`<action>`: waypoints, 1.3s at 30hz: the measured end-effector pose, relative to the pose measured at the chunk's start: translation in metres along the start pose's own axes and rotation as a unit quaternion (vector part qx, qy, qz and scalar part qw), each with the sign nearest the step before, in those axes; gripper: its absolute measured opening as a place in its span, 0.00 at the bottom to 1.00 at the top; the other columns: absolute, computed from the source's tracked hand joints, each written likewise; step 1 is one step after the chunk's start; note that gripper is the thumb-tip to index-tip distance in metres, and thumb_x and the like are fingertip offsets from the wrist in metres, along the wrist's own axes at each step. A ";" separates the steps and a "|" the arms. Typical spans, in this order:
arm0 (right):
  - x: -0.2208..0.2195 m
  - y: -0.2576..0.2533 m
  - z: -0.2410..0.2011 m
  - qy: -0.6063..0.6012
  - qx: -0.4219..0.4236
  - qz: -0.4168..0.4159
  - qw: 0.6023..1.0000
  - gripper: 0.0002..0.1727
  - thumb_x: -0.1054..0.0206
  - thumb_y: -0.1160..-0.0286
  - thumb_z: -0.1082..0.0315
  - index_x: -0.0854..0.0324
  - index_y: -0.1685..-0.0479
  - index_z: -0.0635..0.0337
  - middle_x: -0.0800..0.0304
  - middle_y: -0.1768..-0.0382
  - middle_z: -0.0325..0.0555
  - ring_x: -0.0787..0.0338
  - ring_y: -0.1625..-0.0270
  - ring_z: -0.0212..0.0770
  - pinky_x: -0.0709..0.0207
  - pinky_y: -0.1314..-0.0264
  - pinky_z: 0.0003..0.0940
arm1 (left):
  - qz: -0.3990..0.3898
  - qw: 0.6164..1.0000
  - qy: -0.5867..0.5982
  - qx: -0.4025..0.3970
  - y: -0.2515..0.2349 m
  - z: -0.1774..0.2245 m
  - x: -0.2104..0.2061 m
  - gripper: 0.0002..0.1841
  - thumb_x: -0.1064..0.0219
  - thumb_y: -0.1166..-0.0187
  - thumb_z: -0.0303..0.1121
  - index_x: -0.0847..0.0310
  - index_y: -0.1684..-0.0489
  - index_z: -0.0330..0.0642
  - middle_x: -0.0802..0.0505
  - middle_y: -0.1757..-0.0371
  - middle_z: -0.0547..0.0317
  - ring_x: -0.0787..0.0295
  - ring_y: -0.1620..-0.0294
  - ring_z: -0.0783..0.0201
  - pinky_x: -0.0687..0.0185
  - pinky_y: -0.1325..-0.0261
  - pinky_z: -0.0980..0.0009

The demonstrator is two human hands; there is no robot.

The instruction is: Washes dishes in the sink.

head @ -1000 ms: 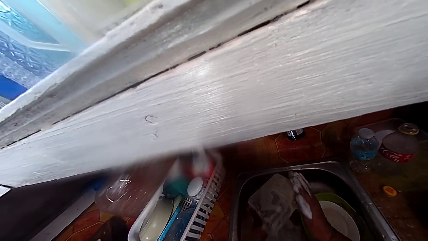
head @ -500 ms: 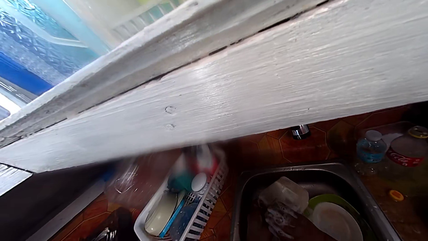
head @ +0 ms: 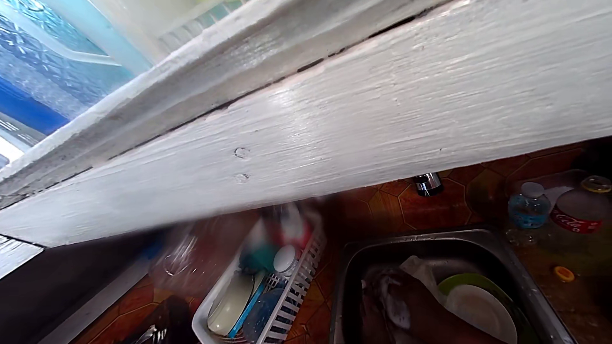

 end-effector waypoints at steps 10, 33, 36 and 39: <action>0.020 0.033 0.077 0.036 -0.196 0.135 0.971 0.17 0.32 0.33 0.71 0.09 0.47 0.69 0.09 0.39 0.64 0.12 0.31 0.63 0.20 0.27 0.56 | 0.126 0.991 0.003 0.047 -0.003 0.012 0.017 0.13 0.45 0.09 0.31 0.22 0.48 0.27 0.13 0.60 0.53 0.16 0.63 0.73 0.17 0.55 0.75; 0.122 0.092 0.141 -0.057 -0.419 0.231 0.876 0.13 0.38 0.19 0.75 0.15 0.45 0.76 0.09 0.53 0.60 0.10 0.52 0.43 0.17 0.41 0.42 | -0.187 0.728 -0.584 -0.308 -0.010 -0.043 0.007 0.19 0.33 0.21 0.40 0.12 0.72 0.28 0.08 0.71 0.41 0.05 0.66 0.44 0.10 0.61 0.46; 0.139 0.108 0.145 -0.064 -0.443 0.243 0.861 0.13 0.39 0.17 0.73 0.15 0.44 0.74 0.09 0.52 0.57 0.11 0.52 0.39 0.18 0.42 0.39 | -0.285 0.644 -0.707 -0.062 -0.016 -0.072 0.011 0.23 0.38 0.17 0.46 0.13 0.42 0.32 0.07 0.44 0.37 0.10 0.38 0.41 0.17 0.36 0.43; 0.139 0.125 0.148 -0.076 -0.441 0.242 0.861 0.14 0.39 0.18 0.73 0.14 0.44 0.72 0.08 0.52 0.54 0.11 0.52 0.35 0.18 0.42 0.35 | -0.334 0.562 -0.748 0.116 -0.013 -0.085 0.018 0.34 0.31 0.22 0.53 0.22 0.26 0.33 0.16 0.27 0.35 0.21 0.24 0.36 0.26 0.26 0.38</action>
Point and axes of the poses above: each hand's wrist, its own y-axis away from the middle knuckle, its own x-axis out of the back of the hand, z = x × y, the point moved 8 cm from there along -y, towards the middle knuckle
